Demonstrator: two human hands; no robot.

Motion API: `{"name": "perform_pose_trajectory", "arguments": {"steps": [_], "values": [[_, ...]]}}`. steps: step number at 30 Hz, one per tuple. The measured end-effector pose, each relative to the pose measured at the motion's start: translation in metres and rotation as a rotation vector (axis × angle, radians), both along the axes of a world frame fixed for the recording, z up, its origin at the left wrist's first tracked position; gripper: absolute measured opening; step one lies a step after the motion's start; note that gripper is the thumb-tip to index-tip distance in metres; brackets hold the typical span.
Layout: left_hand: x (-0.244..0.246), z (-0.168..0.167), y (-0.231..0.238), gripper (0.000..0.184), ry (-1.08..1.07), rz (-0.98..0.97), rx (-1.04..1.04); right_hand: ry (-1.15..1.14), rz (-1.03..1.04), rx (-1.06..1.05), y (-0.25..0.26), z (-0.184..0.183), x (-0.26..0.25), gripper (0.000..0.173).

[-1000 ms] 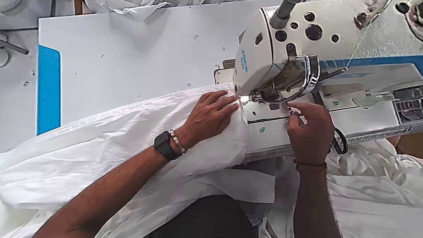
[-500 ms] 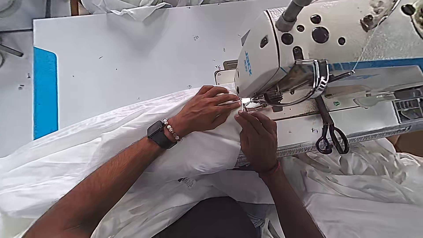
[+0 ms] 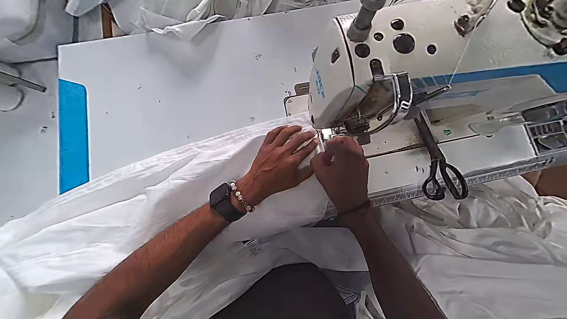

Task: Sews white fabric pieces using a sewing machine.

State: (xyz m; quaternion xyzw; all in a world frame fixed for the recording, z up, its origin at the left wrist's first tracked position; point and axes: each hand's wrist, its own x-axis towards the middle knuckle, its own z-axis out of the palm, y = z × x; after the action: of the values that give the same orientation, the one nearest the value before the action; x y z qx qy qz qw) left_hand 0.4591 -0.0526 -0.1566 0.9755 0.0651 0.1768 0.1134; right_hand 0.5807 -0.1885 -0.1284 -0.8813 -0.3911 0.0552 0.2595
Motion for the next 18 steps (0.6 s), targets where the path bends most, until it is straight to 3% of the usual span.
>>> {"name": "perform_pose_trajectory", "arguments": {"steps": [2,4,7,9,14,18], "values": [[-0.003,0.000,0.003,0.044,0.001,-0.041,-0.025,0.120,-0.035,0.076,-0.005,0.004,-0.013,0.021],[-0.003,0.000,0.003,0.042,0.016,-0.035,-0.021,0.285,-0.053,0.137,-0.027,0.000,-0.037,0.045],[0.001,0.002,0.001,0.037,-0.022,-0.003,0.011,0.515,-0.076,0.307,-0.061,-0.004,-0.065,0.039],[0.006,0.004,0.000,0.032,-0.063,-0.003,0.040,0.529,-0.090,0.395,-0.066,0.001,-0.061,0.036],[0.008,0.006,0.001,0.029,-0.091,-0.018,0.152,0.442,-0.117,0.271,-0.055,0.000,-0.047,0.043],[0.001,0.003,-0.012,0.035,0.011,0.047,0.081,0.577,-0.090,0.227,-0.066,0.004,-0.057,0.053]]}}
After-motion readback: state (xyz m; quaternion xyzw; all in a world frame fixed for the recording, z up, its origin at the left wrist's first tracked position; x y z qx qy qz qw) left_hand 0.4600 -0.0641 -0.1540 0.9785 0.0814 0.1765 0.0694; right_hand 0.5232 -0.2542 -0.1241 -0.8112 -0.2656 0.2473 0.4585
